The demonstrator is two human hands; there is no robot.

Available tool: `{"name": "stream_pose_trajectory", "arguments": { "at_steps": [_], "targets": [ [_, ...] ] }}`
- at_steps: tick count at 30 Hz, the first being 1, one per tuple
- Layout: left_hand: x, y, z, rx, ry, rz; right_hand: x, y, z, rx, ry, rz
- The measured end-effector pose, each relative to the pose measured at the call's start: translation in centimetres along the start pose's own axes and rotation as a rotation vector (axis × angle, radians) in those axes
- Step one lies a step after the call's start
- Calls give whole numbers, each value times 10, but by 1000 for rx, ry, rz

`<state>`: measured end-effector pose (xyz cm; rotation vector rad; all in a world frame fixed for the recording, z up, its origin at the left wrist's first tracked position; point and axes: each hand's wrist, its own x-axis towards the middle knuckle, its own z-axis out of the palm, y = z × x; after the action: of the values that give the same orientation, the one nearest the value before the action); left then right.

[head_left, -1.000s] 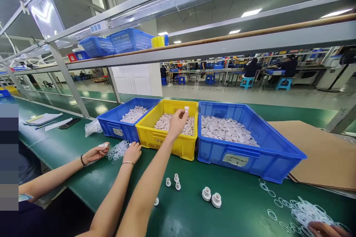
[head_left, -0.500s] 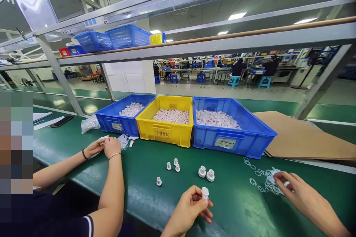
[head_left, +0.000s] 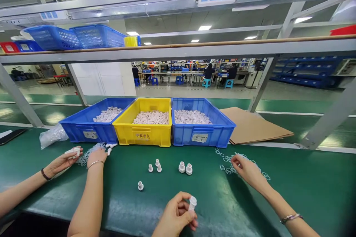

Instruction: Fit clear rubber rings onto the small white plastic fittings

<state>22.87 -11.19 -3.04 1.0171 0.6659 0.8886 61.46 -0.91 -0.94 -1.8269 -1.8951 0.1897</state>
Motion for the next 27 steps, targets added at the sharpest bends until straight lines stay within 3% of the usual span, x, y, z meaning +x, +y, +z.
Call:
{"name": "stream_pose_trajectory", "arguments": {
  "at_steps": [9, 15, 19, 27],
  "targets": [
    [3, -7, 0, 21, 16, 30, -9, -25, 12, -64, -27, -42],
    [0, 3, 3, 20, 30, 41, -15, -35, 25, -72, -63, -73],
    [-1, 8, 6, 10, 23, 36, -14, -39, 23, -56, -61, -66],
    [3, -9, 0, 21, 120, 83, -7, -42, 7, 51, -33, 28]
  ]
}}
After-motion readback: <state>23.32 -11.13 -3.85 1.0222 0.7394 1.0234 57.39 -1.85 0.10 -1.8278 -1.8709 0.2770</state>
